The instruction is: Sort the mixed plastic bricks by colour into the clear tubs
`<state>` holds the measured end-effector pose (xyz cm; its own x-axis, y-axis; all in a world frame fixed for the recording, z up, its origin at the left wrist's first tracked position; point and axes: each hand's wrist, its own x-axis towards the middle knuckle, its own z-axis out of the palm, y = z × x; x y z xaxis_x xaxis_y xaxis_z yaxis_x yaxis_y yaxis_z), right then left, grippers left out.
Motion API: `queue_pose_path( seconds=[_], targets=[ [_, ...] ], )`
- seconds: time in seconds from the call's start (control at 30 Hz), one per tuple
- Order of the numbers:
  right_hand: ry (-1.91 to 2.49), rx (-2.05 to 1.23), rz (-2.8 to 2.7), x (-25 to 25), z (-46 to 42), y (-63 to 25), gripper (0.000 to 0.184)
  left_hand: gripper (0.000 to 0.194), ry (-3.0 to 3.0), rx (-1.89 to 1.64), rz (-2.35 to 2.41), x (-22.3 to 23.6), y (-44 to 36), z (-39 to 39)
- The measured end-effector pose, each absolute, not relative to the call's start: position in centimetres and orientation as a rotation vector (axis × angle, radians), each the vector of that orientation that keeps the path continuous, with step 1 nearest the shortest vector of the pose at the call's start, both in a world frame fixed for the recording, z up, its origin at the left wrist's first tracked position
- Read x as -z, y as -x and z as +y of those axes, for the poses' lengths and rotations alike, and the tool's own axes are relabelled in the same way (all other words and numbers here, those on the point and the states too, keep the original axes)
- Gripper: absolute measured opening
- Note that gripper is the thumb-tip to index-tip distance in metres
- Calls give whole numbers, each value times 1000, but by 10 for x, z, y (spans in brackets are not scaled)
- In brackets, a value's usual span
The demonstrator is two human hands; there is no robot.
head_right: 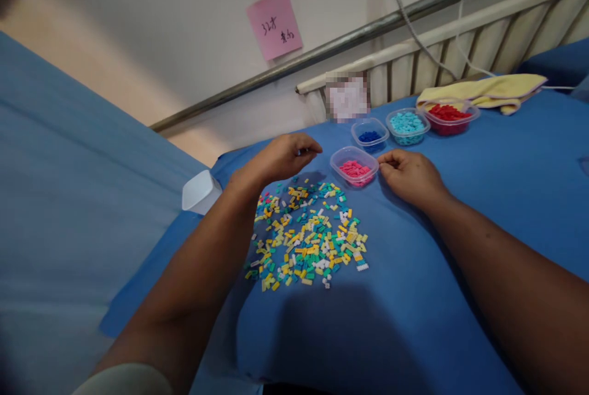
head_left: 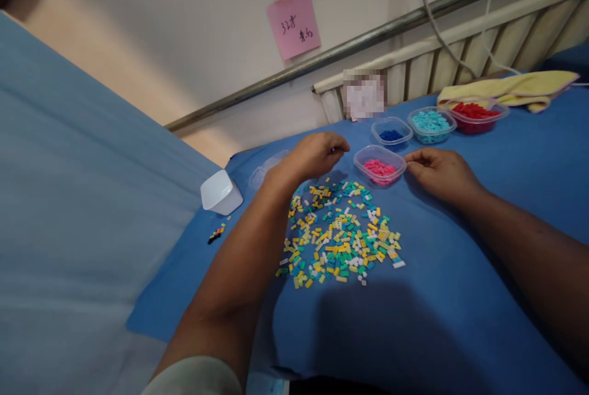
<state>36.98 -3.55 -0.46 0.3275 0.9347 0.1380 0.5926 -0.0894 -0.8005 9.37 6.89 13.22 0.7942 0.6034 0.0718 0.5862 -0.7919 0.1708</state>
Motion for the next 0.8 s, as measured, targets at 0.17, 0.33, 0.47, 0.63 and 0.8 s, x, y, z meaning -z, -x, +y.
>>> queue_pose_path(
  seconds=[0.17,0.33,0.47,0.63,0.8],
  targets=[
    [1821,-524,-1379,9,-36,-372,33,23,-2611,-103,1405,-137,-2,73],
    [1818,-564,-1346,15,-35,-375,35,31,-2529,159,1547,-113,54,66],
    [1814,-551,-1346,19,-34,-377,38,35,-2585,300,1412,-91,62,60],
    [1837,-565,-1335,15,-35,-376,38,27,-2610,351,1487,-81,60,63],
    [1834,-557,-1322,9,-38,-372,39,23,-2603,354,1542,-83,56,64]
  ],
)
